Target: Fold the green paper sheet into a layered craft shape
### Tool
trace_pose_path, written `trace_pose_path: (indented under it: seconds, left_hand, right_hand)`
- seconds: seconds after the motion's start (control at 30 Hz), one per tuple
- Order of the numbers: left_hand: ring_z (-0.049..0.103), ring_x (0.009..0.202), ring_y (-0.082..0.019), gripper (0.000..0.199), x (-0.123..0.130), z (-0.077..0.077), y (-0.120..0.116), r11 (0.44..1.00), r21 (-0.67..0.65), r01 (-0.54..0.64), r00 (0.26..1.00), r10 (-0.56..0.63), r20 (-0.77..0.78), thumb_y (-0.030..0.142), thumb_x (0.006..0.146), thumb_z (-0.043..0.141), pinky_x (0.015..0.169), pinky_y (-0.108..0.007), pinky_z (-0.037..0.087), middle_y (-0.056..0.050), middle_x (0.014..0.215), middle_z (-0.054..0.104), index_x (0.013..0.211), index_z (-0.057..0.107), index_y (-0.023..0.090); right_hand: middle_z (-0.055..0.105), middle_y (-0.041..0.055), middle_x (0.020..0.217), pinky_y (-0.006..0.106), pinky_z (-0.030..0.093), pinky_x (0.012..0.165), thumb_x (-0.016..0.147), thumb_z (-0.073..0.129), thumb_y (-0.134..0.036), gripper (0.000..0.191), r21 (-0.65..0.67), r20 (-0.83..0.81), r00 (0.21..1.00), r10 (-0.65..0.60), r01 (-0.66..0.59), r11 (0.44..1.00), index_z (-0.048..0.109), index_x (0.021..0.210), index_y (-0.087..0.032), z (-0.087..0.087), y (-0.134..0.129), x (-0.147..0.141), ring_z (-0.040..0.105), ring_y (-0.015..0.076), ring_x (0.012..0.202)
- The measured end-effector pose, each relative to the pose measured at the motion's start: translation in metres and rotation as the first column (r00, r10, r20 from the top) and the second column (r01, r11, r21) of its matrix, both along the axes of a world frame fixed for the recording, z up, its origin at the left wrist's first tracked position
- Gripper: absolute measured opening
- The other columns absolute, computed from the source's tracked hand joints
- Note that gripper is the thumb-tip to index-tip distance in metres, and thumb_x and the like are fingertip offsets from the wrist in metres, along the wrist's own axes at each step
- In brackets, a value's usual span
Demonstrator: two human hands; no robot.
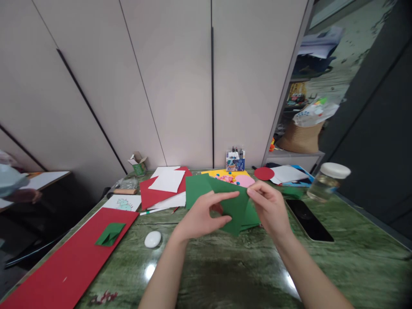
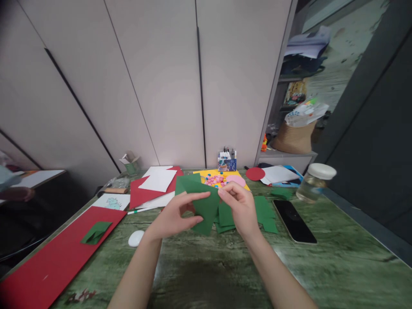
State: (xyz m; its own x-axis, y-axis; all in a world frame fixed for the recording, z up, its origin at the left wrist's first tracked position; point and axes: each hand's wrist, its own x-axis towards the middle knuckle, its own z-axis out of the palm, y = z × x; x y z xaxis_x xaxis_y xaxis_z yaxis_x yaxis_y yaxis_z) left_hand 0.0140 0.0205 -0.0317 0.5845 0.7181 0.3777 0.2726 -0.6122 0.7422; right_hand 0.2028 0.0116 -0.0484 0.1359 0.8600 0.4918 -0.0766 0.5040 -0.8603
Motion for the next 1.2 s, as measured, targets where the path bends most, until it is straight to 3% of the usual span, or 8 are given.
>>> trace_pose_path:
  seconds: [0.3, 0.47, 0.6, 0.77, 0.83, 1.0, 1.2]
  left_hand:
    - [0.054, 0.081, -0.018, 0.056, -0.001, 0.002, -0.002, 1.0, 0.027, 0.012, 1.0, -0.012, 0.0, 0.013, 0.072, 0.063, 0.071, -0.032, 0.049, -0.004, 0.097, 0.064, 0.124, 0.053, 0.033]
    - [0.052, 0.074, -0.014, 0.047, 0.002, 0.003, -0.003, 0.999, -0.033, -0.009, 0.994, 0.012, 0.106, 0.011, 0.074, 0.06, 0.069, -0.03, 0.048, -0.004, 0.092, 0.06, 0.118, 0.059, 0.029]
    - [0.05, 0.07, -0.013, 0.033, 0.006, 0.001, 0.0, 0.996, -0.086, -0.038, 0.984, 0.053, 0.169, 0.012, 0.075, 0.06, 0.065, -0.027, 0.045, -0.002, 0.079, 0.057, 0.105, 0.067, 0.024]
    - [0.042, 0.058, -0.01, 0.033, 0.006, -0.004, 0.007, 0.978, -0.21, -0.014, 0.959, 0.073, 0.273, 0.014, 0.074, 0.062, 0.053, -0.022, 0.036, 0.001, 0.069, 0.053, 0.106, 0.066, 0.021]
    - [0.043, 0.058, -0.01, 0.031, 0.005, -0.004, 0.009, 0.969, -0.247, 0.003, 0.951, 0.073, 0.3, 0.016, 0.075, 0.063, 0.052, -0.022, 0.036, 0.0, 0.069, 0.056, 0.105, 0.066, 0.02]
    - [0.054, 0.077, -0.016, 0.024, 0.006, -0.002, 0.007, 0.972, -0.233, 0.008, 0.946, 0.068, 0.318, 0.019, 0.075, 0.063, 0.066, -0.026, 0.043, -0.006, 0.093, 0.066, 0.099, 0.067, 0.017]
    - [0.051, 0.064, -0.012, 0.015, 0.013, -0.004, 0.004, 0.978, -0.208, -0.03, 0.971, 0.078, 0.227, 0.021, 0.072, 0.068, 0.058, -0.024, 0.038, -0.002, 0.079, 0.067, 0.087, 0.07, 0.018]
  right_hand:
    - [0.045, -0.0021, 0.06, 0.025, 0.032, 0.055, 0.084, 0.056, -0.034, 0.024, 0.004, 0.077, 0.996, -0.051, 0.051, 0.999, 0.051, 0.065, -0.02, -0.003, -0.003, -0.005, 0.041, 0.0132, 0.057]
    - [0.042, -0.0033, 0.059, 0.025, 0.031, 0.052, 0.084, 0.054, -0.037, 0.025, -0.032, 0.077, 0.994, -0.082, 0.085, 0.996, 0.048, 0.066, -0.021, -0.004, 0.003, -0.005, 0.038, 0.0125, 0.055]
    - [0.043, -0.0024, 0.062, 0.025, 0.034, 0.055, 0.086, 0.051, -0.04, 0.03, -0.09, 0.126, 0.992, 0.011, 0.0, 0.996, 0.045, 0.065, -0.02, -0.002, 0.007, -0.002, 0.041, 0.0132, 0.059]
    - [0.047, -0.0033, 0.055, 0.025, 0.033, 0.052, 0.081, 0.057, -0.04, 0.034, -0.174, 0.278, 0.948, 0.158, -0.112, 0.978, 0.046, 0.058, -0.019, 0.001, 0.005, -0.003, 0.042, 0.012, 0.055]
    - [0.047, -0.0039, 0.051, 0.024, 0.031, 0.049, 0.081, 0.057, -0.04, 0.035, -0.181, 0.322, 0.937, 0.137, -0.082, 0.98, 0.045, 0.055, -0.019, 0.002, 0.004, -0.004, 0.041, 0.0116, 0.051]
    - [0.049, -0.0039, 0.05, 0.024, 0.03, 0.047, 0.082, 0.055, -0.04, 0.035, -0.142, 0.348, 0.937, 0.036, 0.014, 0.99, 0.043, 0.055, -0.02, 0.003, 0.003, -0.007, 0.042, 0.0112, 0.048]
    - [0.05, -0.0037, 0.05, 0.024, 0.033, 0.05, 0.082, 0.054, -0.04, 0.034, -0.135, 0.349, 0.937, 0.012, 0.037, 0.99, 0.044, 0.056, -0.02, 0.003, 0.003, -0.007, 0.045, 0.0119, 0.051]
